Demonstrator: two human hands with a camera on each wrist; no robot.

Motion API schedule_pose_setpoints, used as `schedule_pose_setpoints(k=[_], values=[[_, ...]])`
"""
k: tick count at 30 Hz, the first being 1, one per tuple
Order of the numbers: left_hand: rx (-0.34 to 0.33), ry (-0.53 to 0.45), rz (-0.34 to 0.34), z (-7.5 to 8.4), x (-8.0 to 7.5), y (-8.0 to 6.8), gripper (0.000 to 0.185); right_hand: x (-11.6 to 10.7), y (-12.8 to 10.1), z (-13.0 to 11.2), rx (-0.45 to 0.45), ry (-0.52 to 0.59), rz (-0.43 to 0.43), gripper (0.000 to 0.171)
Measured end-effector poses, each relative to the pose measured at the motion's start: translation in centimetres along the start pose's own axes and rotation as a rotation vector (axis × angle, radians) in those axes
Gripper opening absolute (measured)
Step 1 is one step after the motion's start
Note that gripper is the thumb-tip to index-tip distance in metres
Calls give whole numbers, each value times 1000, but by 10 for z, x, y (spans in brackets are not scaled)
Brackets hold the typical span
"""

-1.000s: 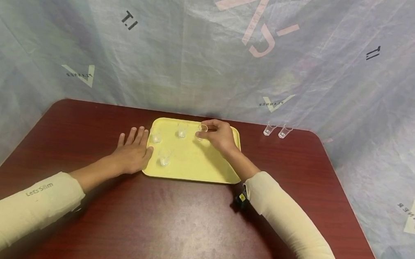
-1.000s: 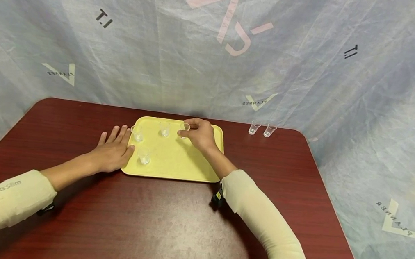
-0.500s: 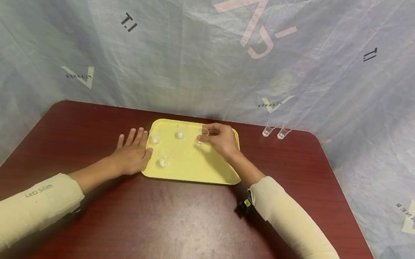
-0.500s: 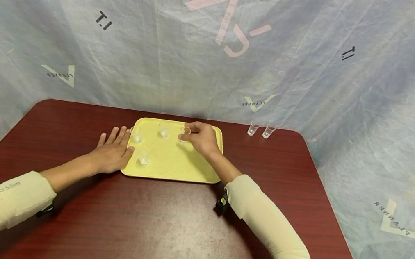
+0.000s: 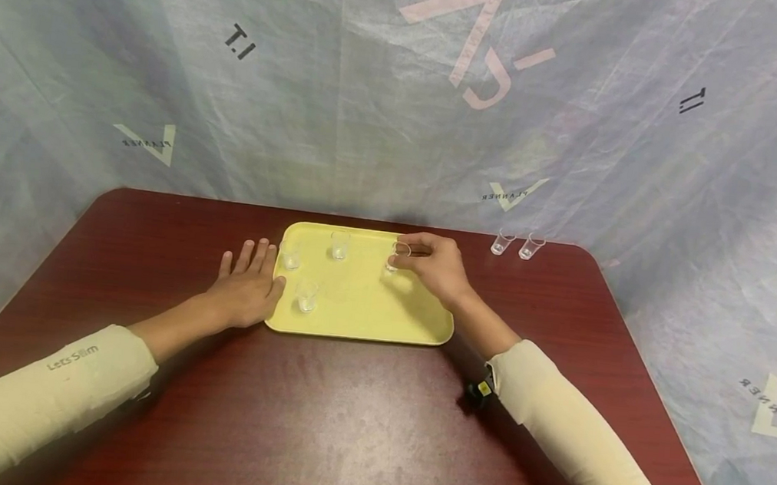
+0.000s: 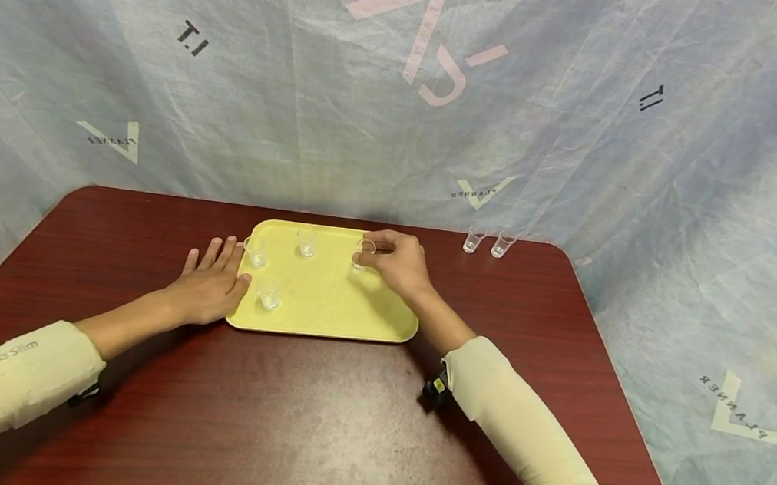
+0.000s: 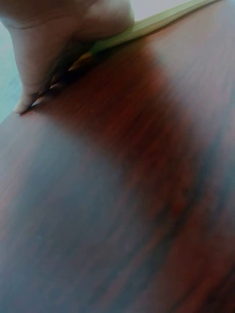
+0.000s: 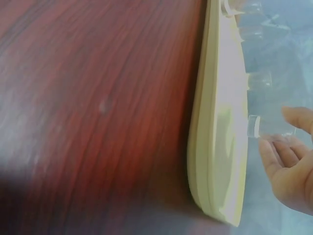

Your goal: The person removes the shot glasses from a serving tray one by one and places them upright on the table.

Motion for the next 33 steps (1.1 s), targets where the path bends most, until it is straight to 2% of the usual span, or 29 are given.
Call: schedule_pose_setpoints(k=[6,25,33], values=[[-7,26,-3,-6,4,4,82,-17,-5,0,10,-12,20,47],[-11,18,0,3,0,-1,79,-75,-17,14,30,9,85,47],[-10,21,-3,-3,4,3,81,-90,-23,16,37,15,91,52]])
Point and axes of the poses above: each hand's wrist, its own y-axis towards the middle knuckle, its own x-axis out of the palm, z = x × y, the point moved 6 cm from there along y, towards the middle knuckle, and after that the axes turned 5 degrees about y, right-handed, at the moved point
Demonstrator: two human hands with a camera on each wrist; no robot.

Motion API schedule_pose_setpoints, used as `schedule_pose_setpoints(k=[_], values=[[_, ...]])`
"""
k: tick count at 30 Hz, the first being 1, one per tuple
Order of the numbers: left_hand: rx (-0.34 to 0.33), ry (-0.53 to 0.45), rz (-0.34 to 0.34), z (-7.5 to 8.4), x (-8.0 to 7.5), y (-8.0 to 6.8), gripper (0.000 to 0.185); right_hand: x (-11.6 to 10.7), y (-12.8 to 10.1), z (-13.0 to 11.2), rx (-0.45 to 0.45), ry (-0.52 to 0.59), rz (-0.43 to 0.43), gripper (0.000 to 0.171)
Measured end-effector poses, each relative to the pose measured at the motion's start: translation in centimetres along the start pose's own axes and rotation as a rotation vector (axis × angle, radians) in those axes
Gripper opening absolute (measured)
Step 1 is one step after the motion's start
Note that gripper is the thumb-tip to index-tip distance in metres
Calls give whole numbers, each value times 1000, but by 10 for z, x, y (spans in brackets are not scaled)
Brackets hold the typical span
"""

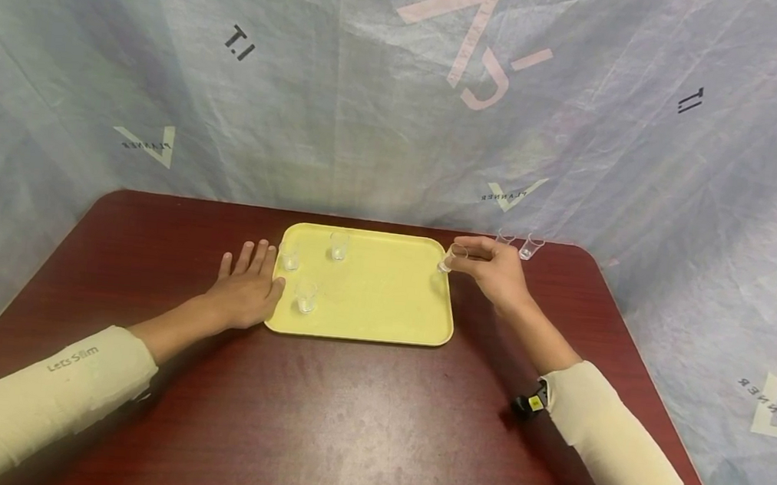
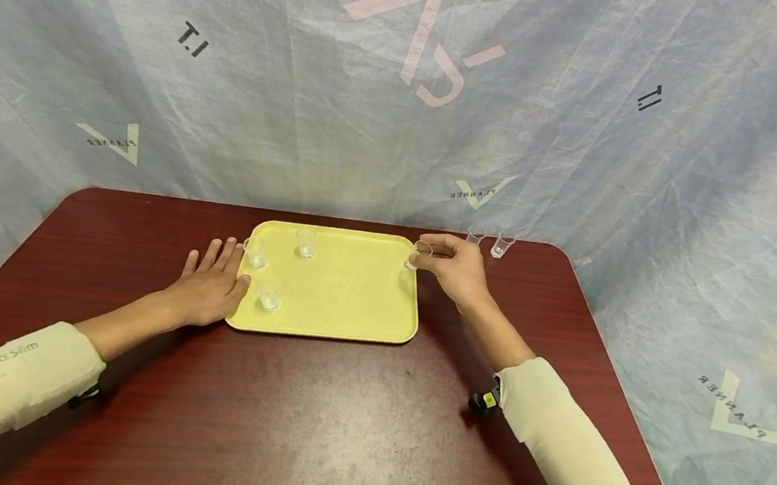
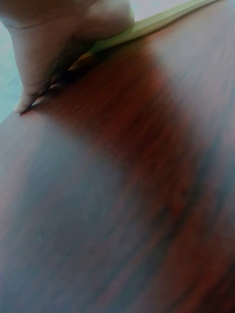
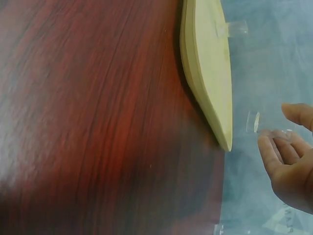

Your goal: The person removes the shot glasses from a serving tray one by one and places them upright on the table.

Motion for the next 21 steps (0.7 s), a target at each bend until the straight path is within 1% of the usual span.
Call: schedule_pose_setpoints(k=[4,9,15,21], values=[[7,-14,6,1,-1,-1,84,-9,-2,2,0,-15,9,53],[10,-20,1,2,-3,-2,83,-20,-4,4,12,-16,36,49],[18,-41,14,5,-6,-6,84,-33,-8,7,43,-10,58,50],[22,-50,12,7,-7,-6,85,-50,-10,16,66,-38,77,54]])
Point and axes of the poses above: each hand's wrist, its own y-axis towards the middle knuckle, its own x-axis out of the palm, z = x × y, the point moved 6 cm from there along y, towards the middle knuckle, and after that the axes turned 5 degrees about y, right-handed, at the moved point
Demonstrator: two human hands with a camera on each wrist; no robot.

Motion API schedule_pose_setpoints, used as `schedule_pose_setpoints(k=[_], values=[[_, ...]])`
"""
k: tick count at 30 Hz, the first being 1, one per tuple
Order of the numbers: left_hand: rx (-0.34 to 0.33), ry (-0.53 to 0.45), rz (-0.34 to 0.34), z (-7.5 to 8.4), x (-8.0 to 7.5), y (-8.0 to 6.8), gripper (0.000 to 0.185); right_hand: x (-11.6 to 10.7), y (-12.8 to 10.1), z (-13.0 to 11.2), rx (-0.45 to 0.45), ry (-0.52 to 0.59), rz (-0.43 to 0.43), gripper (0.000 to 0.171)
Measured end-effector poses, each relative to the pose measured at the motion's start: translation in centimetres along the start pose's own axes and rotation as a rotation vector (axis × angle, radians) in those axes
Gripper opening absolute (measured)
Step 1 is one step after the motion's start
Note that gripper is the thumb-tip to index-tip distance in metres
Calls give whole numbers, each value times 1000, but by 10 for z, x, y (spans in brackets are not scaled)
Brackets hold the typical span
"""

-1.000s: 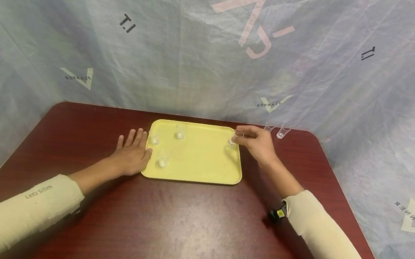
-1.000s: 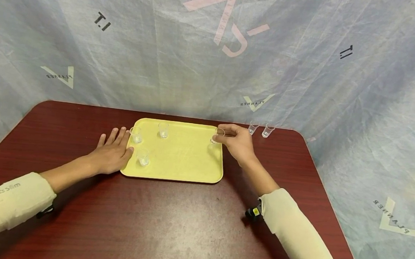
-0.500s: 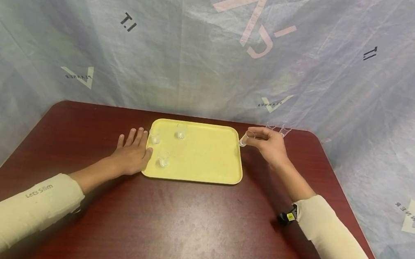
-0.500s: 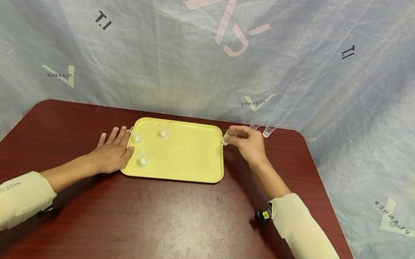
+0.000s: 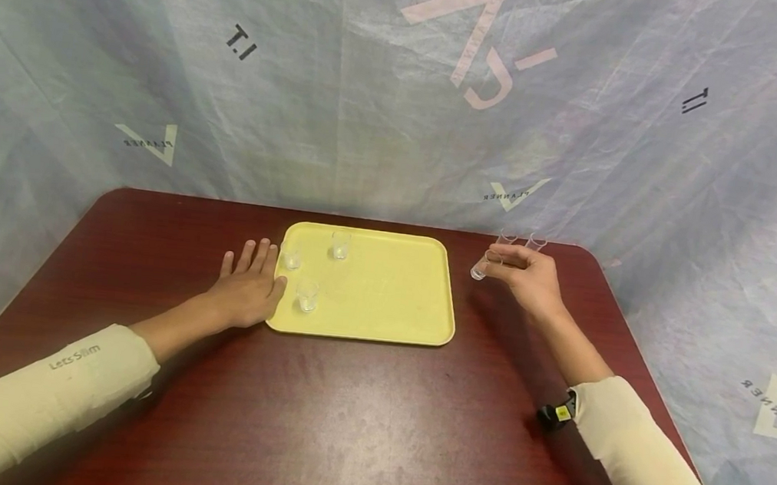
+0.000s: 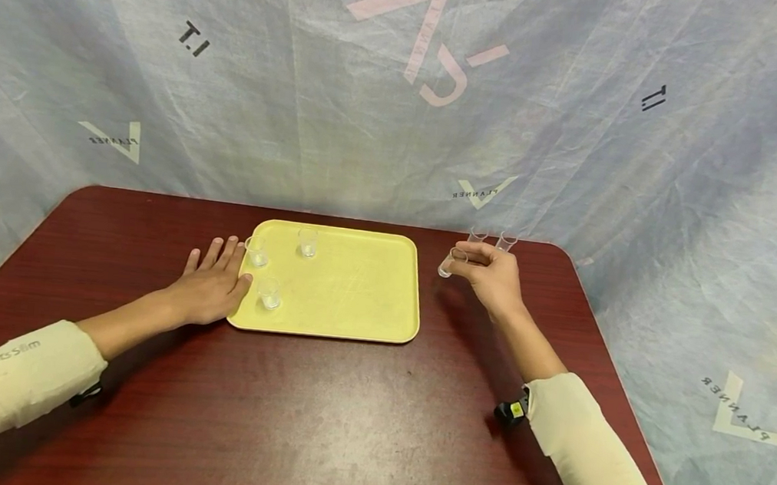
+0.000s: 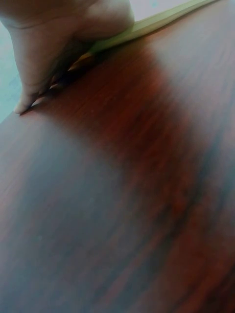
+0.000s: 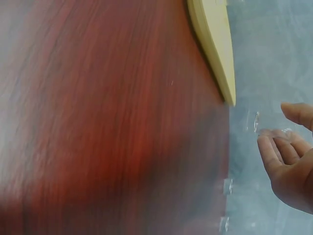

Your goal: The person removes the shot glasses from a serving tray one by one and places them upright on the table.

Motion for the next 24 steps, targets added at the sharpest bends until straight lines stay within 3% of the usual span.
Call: schedule_pose_setpoints(k=[7,16,24], values=[[-11,16,8,-7,5,5,85,-21,2,14,23,-14,32,57],[-19,41,-11,2,0,-1,81,-44,4,27,11,42,74,53],[4,13,34,0,1,1,85,-61,8,38,-19,76,131,54]])
Point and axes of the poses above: each hand's wrist, its own y-axis towards the middle knuckle, its own x-axis out of the palm, z = x × y, the point moved 6 cm from there along y, towards the middle knuckle, and after that the axes turned 5 degrees about y, right-handed, at the moved point
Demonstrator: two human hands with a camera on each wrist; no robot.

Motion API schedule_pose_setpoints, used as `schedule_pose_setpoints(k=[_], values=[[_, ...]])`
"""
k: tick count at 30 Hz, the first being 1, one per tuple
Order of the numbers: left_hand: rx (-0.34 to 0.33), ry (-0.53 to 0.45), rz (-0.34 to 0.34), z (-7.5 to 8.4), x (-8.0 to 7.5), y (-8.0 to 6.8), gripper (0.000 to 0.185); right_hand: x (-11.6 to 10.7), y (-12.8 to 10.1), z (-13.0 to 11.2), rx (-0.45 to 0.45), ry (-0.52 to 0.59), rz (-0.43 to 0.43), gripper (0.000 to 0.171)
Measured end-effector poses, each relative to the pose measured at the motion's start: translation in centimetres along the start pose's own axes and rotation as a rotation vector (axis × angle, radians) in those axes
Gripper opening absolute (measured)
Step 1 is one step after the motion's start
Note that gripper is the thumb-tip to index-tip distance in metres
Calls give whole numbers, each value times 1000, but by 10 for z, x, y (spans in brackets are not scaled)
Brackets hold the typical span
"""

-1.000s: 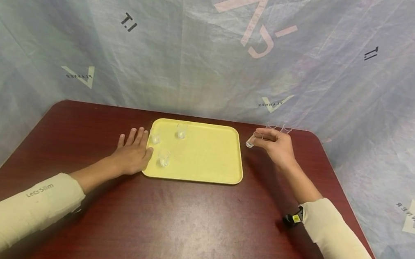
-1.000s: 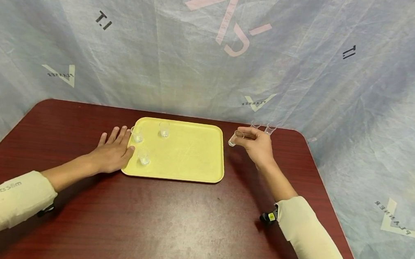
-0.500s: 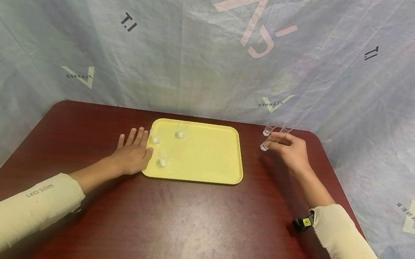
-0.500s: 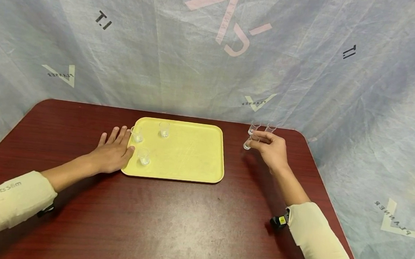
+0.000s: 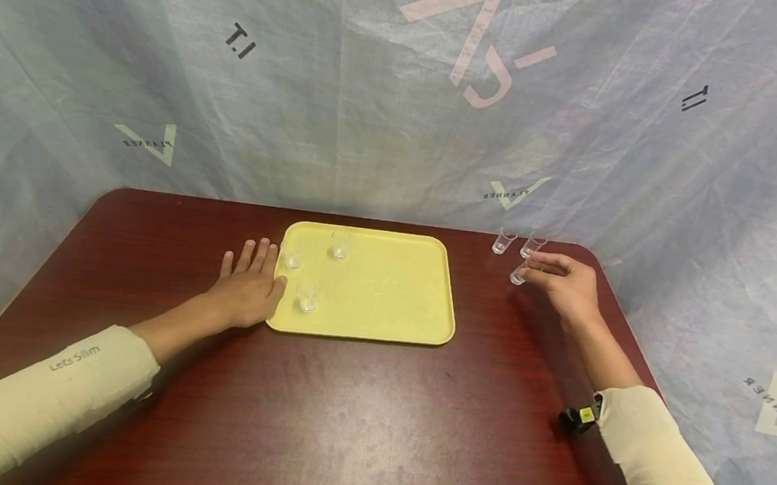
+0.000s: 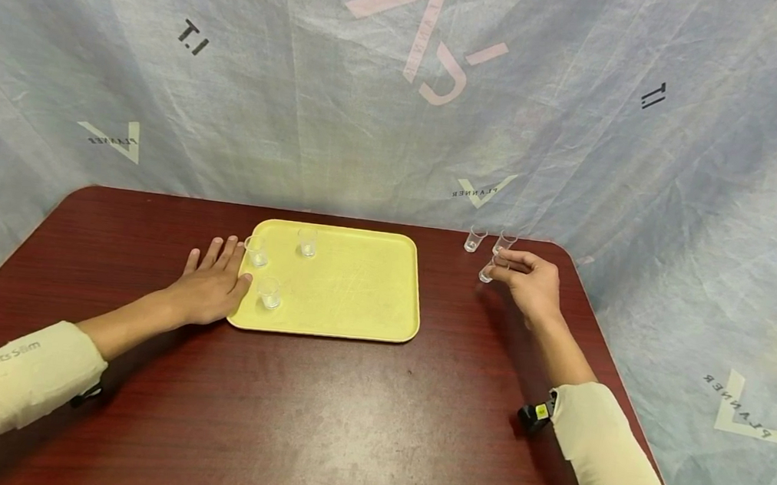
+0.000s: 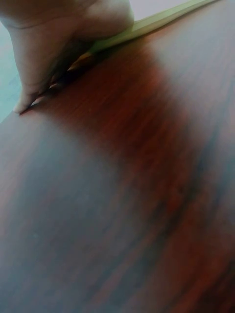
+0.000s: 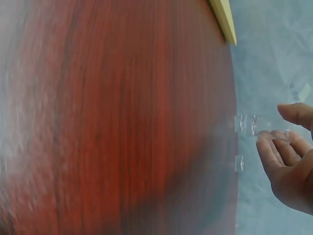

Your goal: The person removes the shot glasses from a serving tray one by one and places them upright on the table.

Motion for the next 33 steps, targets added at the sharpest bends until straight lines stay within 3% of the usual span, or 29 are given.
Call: schedule_pose_setpoints(k=[9,18,23,28,33], values=[[-9,25,-33,-6,6,7,83,-26,7,15,49,-19,56,36],[-12,30,-38,-5,6,6,81,-38,17,23,62,-70,81,47],[-14,30,-37,-4,6,7,81,-44,21,23,33,-199,110,50],[-8,7,-28,-3,3,4,84,-50,29,17,-7,-411,128,45],[-7,4,-34,-5,5,4,84,-52,38,14,-28,-520,122,43]])
Point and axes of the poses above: each hand's wrist, its own y-axis towards the middle knuckle, its own x-axis out of the palm, z = x × y, the point moved 6 cm from there along y, towards the middle knuckle, and after that the axes turned 5 degrees about y, right-handed, at the moved point
